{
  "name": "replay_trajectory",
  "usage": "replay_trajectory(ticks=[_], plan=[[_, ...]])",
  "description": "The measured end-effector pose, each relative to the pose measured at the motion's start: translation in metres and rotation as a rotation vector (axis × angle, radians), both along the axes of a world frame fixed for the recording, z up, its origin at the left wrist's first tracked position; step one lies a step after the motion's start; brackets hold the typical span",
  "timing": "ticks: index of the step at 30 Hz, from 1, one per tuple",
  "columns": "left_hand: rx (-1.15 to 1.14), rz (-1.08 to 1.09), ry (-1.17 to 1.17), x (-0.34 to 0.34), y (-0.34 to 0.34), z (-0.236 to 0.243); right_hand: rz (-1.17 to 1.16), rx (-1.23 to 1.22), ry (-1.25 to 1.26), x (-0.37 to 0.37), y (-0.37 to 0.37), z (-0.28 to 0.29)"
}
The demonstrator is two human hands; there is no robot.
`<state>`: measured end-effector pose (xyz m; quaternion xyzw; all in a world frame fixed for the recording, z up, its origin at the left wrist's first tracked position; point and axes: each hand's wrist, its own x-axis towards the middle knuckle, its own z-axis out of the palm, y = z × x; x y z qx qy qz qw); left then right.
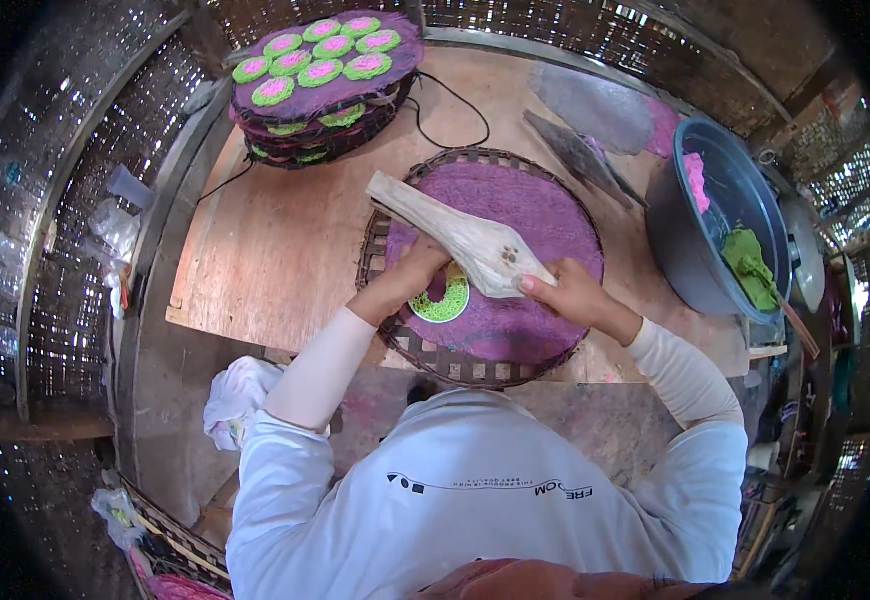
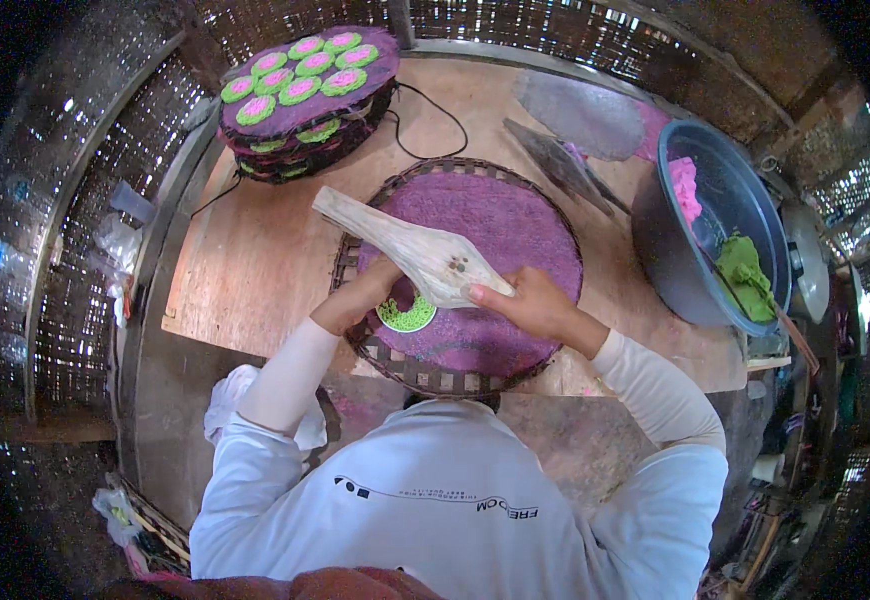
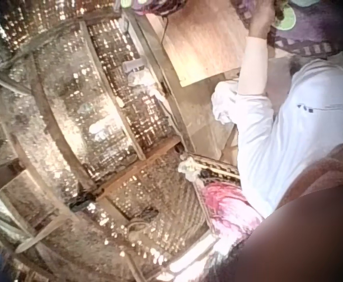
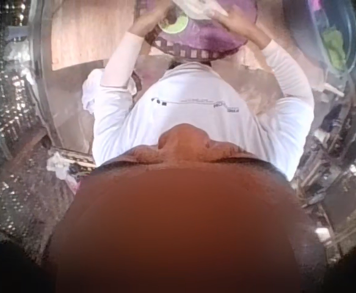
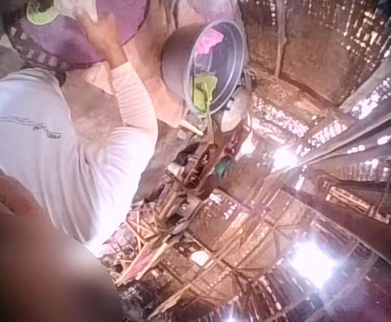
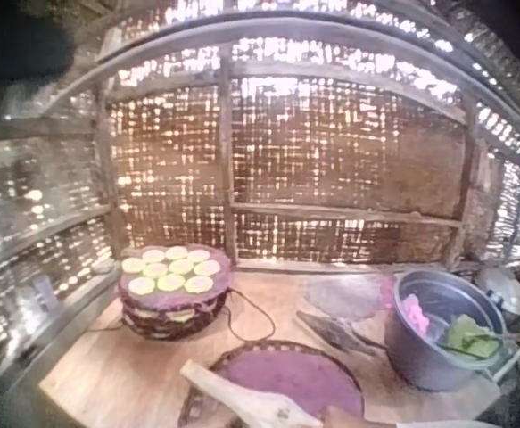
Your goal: The person uses a wooden mold and a cylindrical metal ring to form green and pink dough into ring-shaped decorative cakes on a woven tray. They repeatedly scoop dough, press it into the mold, and release the shaped pieces onto the tray.
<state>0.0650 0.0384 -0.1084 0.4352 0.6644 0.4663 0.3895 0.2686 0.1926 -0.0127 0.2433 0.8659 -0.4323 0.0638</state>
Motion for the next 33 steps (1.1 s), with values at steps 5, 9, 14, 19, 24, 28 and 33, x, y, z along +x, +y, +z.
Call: replay_trajectory(ticks=[5, 9, 14, 19, 24, 28, 33], plan=[[-0.261, 0.046, 0.277, 0.011, -0.007, 0.033, -0.060, 0.006, 0.096, 0.003, 0.006, 0.000], [-0.133, -0.067, 0.893, 0.022, -0.033, 0.046, -0.099, 0.044, 0.087, 0.010, 0.017, -0.004], [-0.035, 0.005, 1.453, 0.013, -0.044, 0.038, -0.124, 0.044, 0.092, 0.012, 0.015, -0.001], [0.170, 0.255, 1.134, 0.034, -0.028, 0.104, -0.032, 0.004, 0.146, -0.001, -0.014, 0.034], [0.480, -0.046, 0.237, 0.023, -0.023, 0.097, 0.138, 0.695, 0.699, -0.016, -0.041, 0.085], [0.253, -0.075, 0.153, 0.083, -0.031, 0.169, 0.257, 0.890, 1.155, -0.037, 0.002, 0.112], [0.610, -0.128, 1.286, 0.067, -0.040, 0.186, -0.220, -0.205, 1.131, -0.062, -0.032, 0.112]])
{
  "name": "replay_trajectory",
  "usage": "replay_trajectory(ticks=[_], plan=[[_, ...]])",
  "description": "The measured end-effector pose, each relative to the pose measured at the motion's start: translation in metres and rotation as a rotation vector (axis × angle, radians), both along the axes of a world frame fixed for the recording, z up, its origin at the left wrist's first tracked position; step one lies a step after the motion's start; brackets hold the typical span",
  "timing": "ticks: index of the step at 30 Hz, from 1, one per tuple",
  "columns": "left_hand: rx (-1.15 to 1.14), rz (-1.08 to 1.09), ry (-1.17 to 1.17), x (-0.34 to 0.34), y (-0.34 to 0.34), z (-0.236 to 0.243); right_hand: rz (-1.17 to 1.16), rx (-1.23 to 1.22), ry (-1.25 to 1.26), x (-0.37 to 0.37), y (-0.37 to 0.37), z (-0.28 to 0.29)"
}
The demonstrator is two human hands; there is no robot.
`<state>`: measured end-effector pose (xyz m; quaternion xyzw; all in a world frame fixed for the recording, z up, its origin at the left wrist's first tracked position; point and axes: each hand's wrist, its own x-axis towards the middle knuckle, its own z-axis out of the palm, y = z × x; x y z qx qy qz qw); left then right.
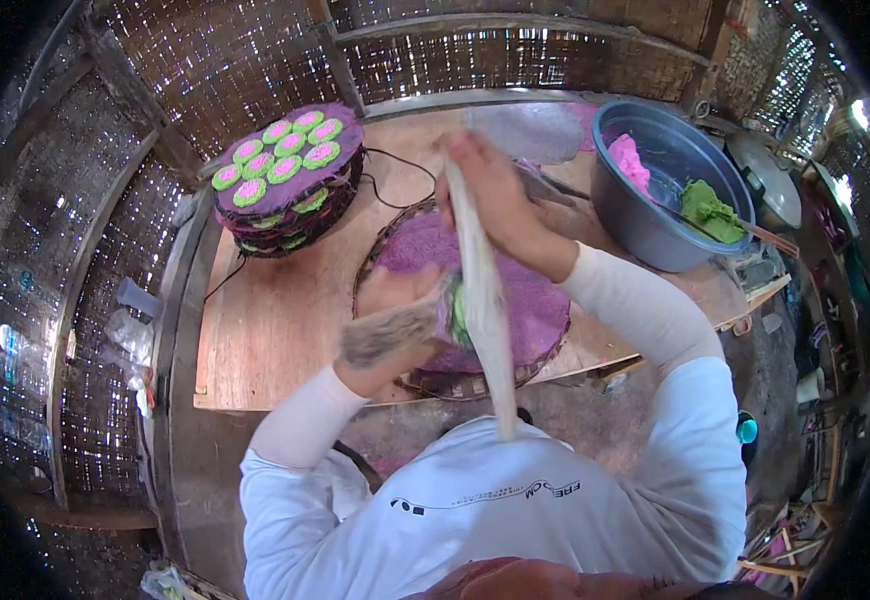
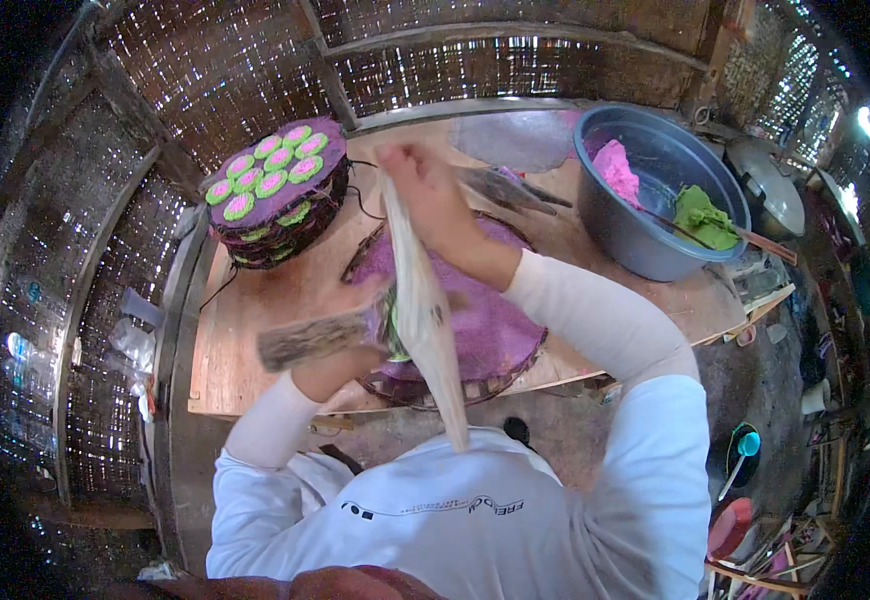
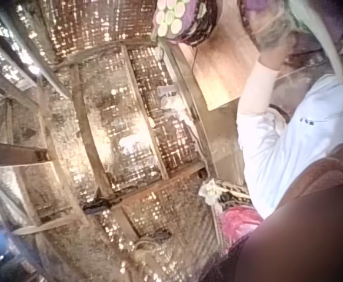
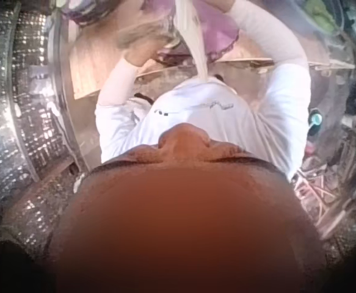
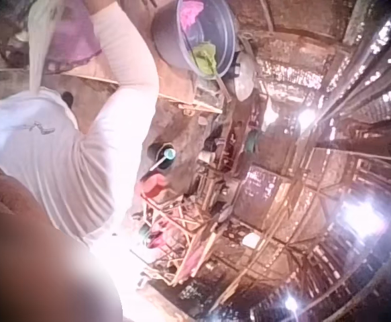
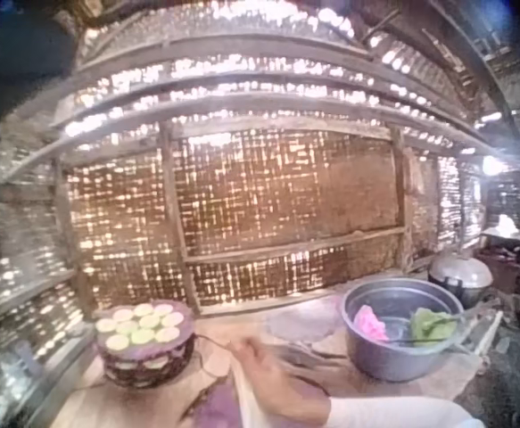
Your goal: The person uses a wooden mold and a cylindrical metal ring to form green and pink dough into ring-shaped decorative cakes on a woven tray. They repeatedly scoop dough, press it into the mold, and release the shaped pieces onto the tray.
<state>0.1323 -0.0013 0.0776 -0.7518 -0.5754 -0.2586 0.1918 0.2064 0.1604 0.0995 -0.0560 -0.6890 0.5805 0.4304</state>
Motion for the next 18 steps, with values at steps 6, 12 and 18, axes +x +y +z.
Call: replay_trajectory(ticks=[6, 12, 18], plan=[[-0.230, -0.058, -0.086, -0.010, -0.033, 0.016, 0.012, 0.502, -0.191, 0.042, -0.074, 0.031], [-0.781, -0.196, -0.417, -0.009, -0.042, 0.019, 0.247, 0.908, -0.308, 0.097, -0.100, 0.048], [-0.699, -0.164, -0.816, -0.034, -0.056, -0.025, -0.270, 0.155, 0.187, 0.165, -0.078, 0.071]])
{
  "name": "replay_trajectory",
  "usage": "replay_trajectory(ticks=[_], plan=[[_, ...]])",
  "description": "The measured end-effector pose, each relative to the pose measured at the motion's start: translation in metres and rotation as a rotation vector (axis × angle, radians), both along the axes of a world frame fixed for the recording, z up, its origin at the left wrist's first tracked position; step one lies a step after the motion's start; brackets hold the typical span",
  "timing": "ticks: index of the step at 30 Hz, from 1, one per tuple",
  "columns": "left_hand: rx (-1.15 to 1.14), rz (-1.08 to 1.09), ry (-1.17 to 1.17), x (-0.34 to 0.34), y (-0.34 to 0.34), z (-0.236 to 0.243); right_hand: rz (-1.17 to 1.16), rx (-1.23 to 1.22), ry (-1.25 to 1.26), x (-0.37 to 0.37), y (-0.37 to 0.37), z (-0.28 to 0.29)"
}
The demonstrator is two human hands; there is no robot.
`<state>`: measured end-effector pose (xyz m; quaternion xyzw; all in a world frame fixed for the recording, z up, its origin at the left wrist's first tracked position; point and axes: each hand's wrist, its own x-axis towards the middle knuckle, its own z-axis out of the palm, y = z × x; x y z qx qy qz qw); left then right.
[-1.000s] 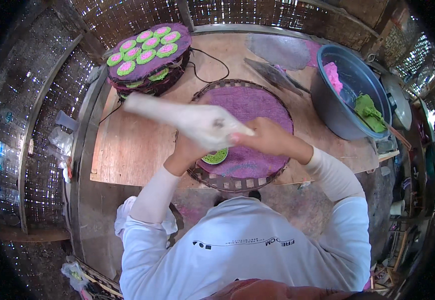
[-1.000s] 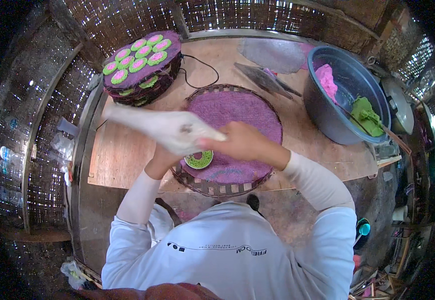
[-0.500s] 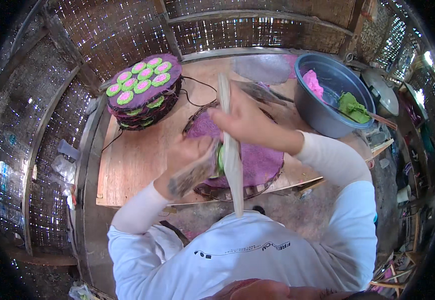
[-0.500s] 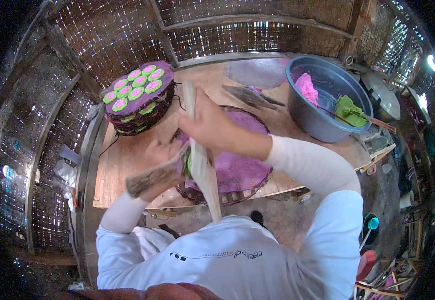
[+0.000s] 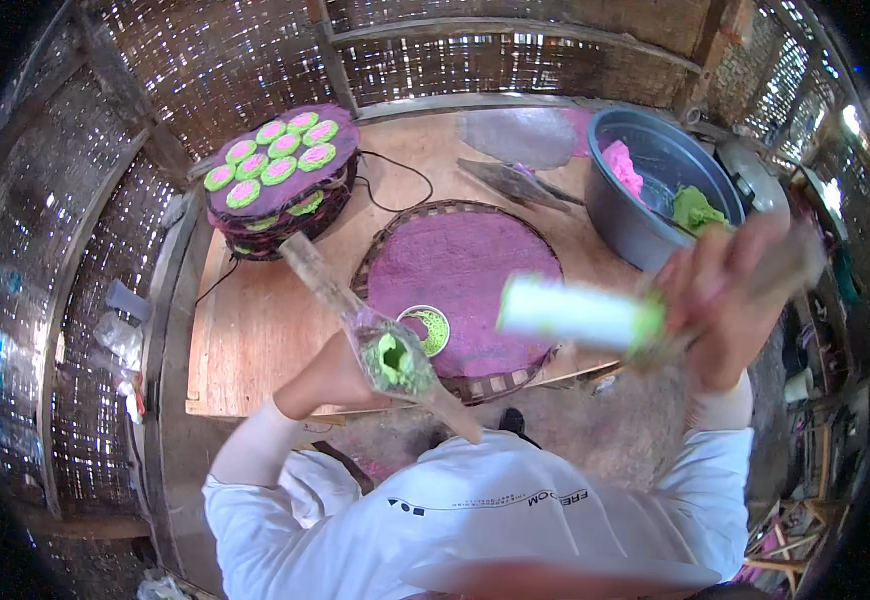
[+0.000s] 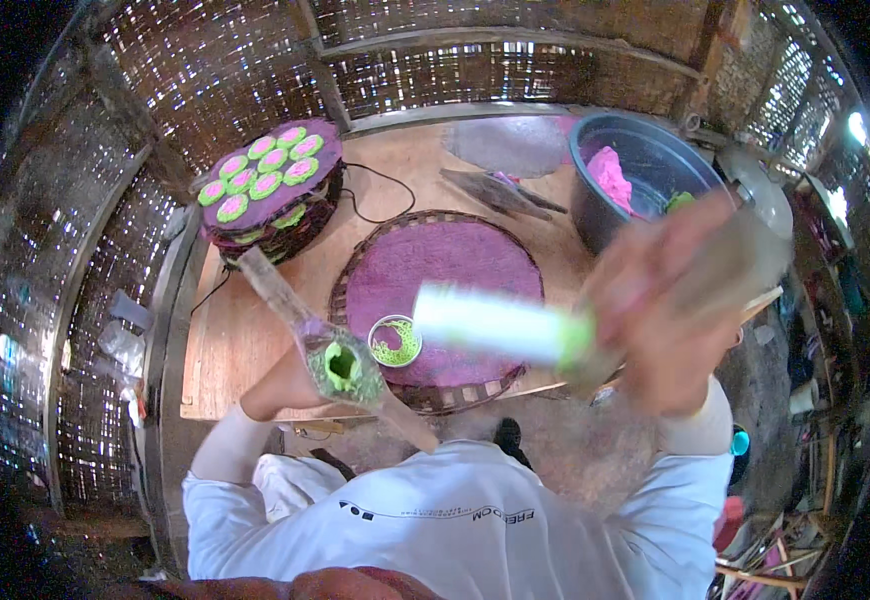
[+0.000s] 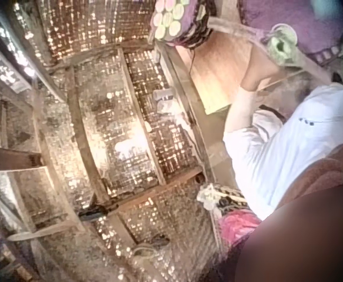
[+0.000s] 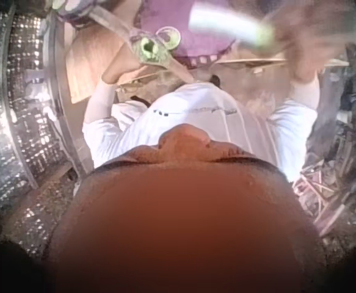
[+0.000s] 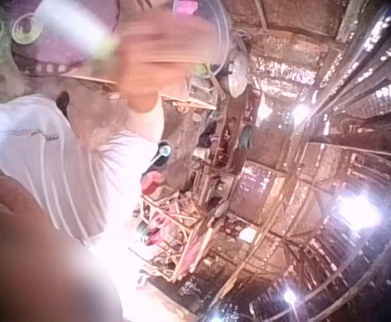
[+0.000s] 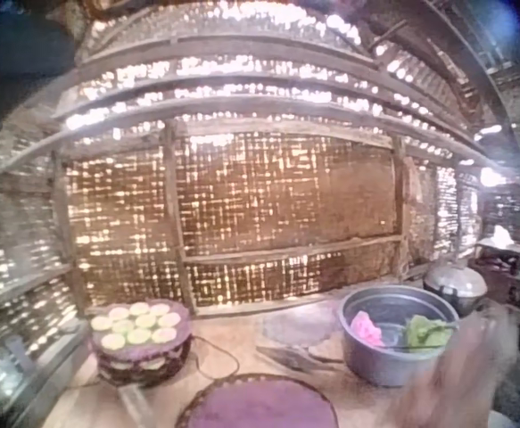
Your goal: The person uses a wooden mold and a cylindrical metal ring to form green and pink dough into ring-shaped decorative cakes on a woven tray. They repeatedly scoop dough, press it into the mold, and release the shaped pieces onto the tray.
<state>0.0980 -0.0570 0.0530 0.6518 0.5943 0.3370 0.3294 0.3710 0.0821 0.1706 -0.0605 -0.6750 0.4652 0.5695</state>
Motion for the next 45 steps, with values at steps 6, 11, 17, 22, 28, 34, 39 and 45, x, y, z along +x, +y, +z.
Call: replay_trajectory(ticks=[6, 11, 17, 22, 28, 34, 39, 45], plan=[[0.286, -0.148, -0.904, 0.063, 0.060, -0.014, -0.119, -0.345, 0.685, -0.042, 0.121, -0.036], [1.361, 0.524, -0.123, 0.089, 0.127, 0.016, 0.376, -0.998, 0.440, -0.095, 0.111, -0.087], [1.480, 0.807, 0.504, 0.083, 0.158, 0.038, -0.351, 0.492, -1.007, 0.041, 0.220, -0.076], [1.431, 0.842, 0.623, 0.095, 0.193, 0.041, -0.969, 0.722, -1.731, 0.209, 0.349, -0.091], [1.377, 0.840, 0.670, 0.097, 0.233, 0.033, -0.727, 0.777, -1.615, 0.223, 0.370, -0.102], [1.381, 0.817, 0.691, 0.084, 0.228, 0.030, -0.481, 0.640, -1.799, 0.184, 0.352, -0.110], [1.331, 0.851, 0.626, 0.075, 0.224, 0.031, -0.564, 0.868, -1.797, 0.174, 0.357, -0.125], [1.297, 0.955, 0.711, 0.100, 0.219, 0.050, -0.700, 0.615, -1.598, 0.169, 0.361, -0.098]])
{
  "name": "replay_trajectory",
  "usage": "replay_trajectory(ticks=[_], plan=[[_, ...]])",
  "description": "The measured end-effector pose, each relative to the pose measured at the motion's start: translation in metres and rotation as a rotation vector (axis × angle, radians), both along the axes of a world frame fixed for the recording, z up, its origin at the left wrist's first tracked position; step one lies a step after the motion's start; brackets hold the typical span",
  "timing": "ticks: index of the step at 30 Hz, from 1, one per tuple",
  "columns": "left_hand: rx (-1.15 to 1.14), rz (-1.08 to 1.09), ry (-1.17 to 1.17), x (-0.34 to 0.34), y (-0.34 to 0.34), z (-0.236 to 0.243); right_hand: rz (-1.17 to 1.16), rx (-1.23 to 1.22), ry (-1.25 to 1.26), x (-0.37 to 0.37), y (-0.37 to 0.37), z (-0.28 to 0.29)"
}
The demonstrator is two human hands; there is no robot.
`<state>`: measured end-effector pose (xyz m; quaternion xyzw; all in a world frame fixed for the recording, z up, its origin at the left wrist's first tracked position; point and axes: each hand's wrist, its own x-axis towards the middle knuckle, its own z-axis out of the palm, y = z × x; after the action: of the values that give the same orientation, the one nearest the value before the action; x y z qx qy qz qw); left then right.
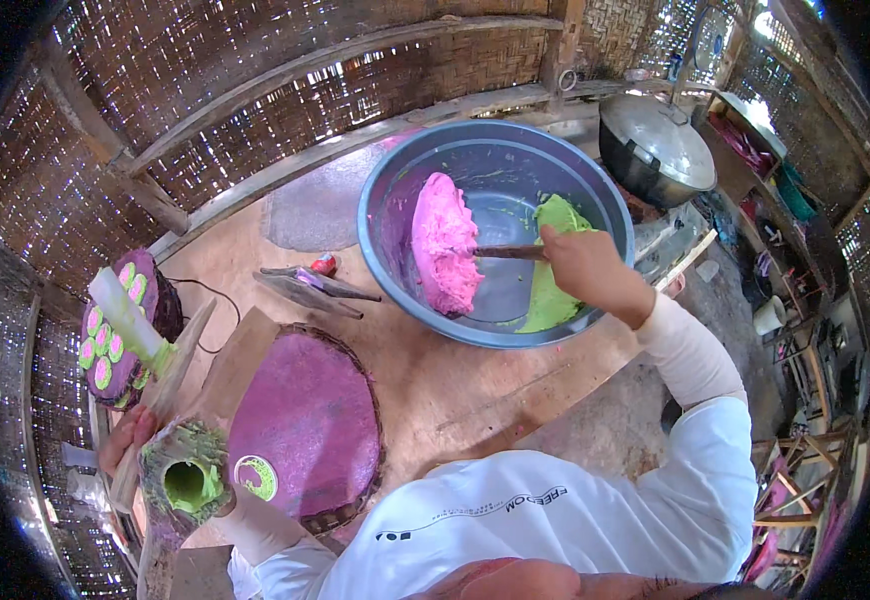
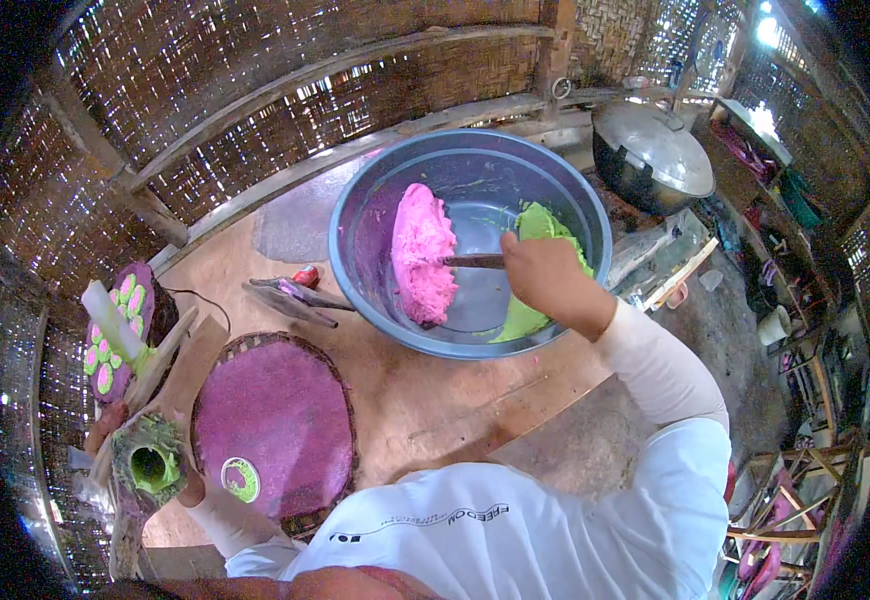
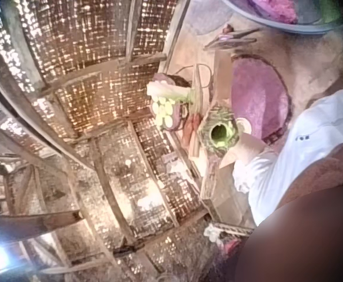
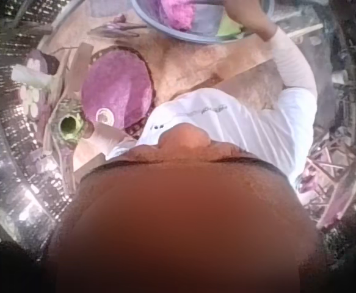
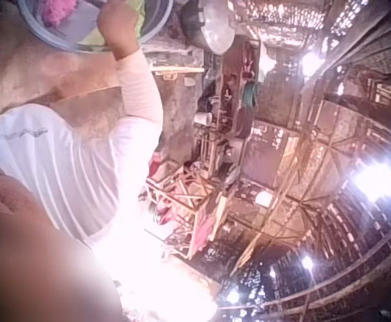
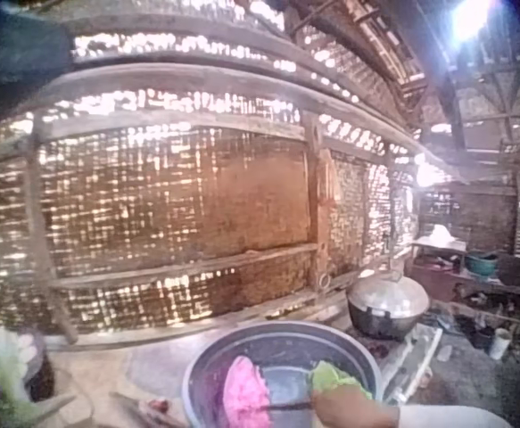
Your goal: The person uses a wooden mold and a cylindrical metal ring to form green and pink dough into ring-shaped decorative cakes on a woven tray. They repeatedly scoop dough, press it into the mold, and release the shaped pieces onto the tray.
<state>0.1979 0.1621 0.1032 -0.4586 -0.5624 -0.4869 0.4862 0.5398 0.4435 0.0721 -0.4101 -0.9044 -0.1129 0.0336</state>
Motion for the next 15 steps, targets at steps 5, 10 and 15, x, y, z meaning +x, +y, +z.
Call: replay_trajectory(ticks=[5, 10, 15], plan=[[0.067, -0.036, -0.081, -0.034, -0.043, -0.005, 0.087, 0.110, 0.066, -0.009, -0.025, 0.048], [-0.016, 0.051, 0.127, -0.037, -0.050, 0.010, 0.441, 0.228, -0.049, -0.064, -0.002, 0.012], [0.057, -0.112, 0.074, -0.021, -0.023, 0.020, 0.266, 0.060, -0.184, -0.109, 0.023, 0.028]])
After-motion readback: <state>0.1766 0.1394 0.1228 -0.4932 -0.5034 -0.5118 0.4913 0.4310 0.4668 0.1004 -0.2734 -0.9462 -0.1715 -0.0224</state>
